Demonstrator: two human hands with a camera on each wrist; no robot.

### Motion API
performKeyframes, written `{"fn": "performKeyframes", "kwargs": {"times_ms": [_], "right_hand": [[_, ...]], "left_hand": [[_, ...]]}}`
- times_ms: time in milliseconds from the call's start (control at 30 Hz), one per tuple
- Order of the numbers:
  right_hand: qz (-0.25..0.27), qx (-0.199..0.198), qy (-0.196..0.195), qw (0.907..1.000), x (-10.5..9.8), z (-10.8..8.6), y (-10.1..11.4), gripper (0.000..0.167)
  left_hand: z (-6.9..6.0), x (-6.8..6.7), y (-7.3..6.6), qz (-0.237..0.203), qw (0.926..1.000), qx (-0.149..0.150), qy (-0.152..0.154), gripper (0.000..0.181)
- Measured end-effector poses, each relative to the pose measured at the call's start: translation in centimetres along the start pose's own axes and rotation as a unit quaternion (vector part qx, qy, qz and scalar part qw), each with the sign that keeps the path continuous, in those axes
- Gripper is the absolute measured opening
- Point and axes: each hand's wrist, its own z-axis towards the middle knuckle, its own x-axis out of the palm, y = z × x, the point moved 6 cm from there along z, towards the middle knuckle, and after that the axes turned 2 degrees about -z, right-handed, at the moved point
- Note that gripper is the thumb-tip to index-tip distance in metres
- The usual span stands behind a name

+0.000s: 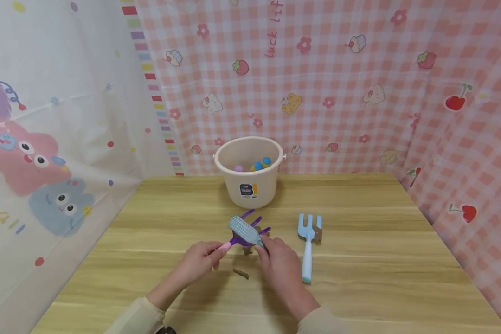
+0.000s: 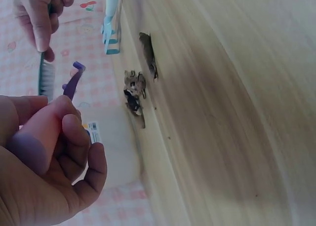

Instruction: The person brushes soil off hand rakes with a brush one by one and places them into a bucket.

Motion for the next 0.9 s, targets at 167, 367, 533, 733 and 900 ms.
{"fn": "performKeyframes", "kwargs": {"times_ms": [167, 367, 533, 733, 900], "right_hand": [[-0.025, 0.027, 0.008, 0.9993, 0.3, -0.2, -0.5, 0.026], [-0.045, 0.046, 0.011, 0.9978, 0.2, -0.2, -1.6, 0.028], [-0.045, 0.059, 0.018, 0.9971, 0.1, -0.1, -2.4, 0.03], [-0.016, 0.028, 0.028, 0.9991, 0.2, -0.3, -0.5, 0.03], [-0.029, 0.041, 0.041, 0.9979, 0.8, -0.2, -0.3, 0.028]], "left_hand": [[0.0, 0.1, -0.4, 0.03, 0.9995, 0.007, 0.003, 0.039], [-0.4, 0.3, -0.9, 0.091, 0.9952, 0.027, -0.024, 0.042], [-0.6, 0.4, -0.9, 0.097, 0.9948, 0.022, -0.02, 0.043], [-0.2, -0.1, -0.7, 0.113, 0.9927, 0.029, -0.031, 0.041], [-0.3, -0.5, -1.0, 0.136, 0.989, 0.045, -0.037, 0.043]]}}
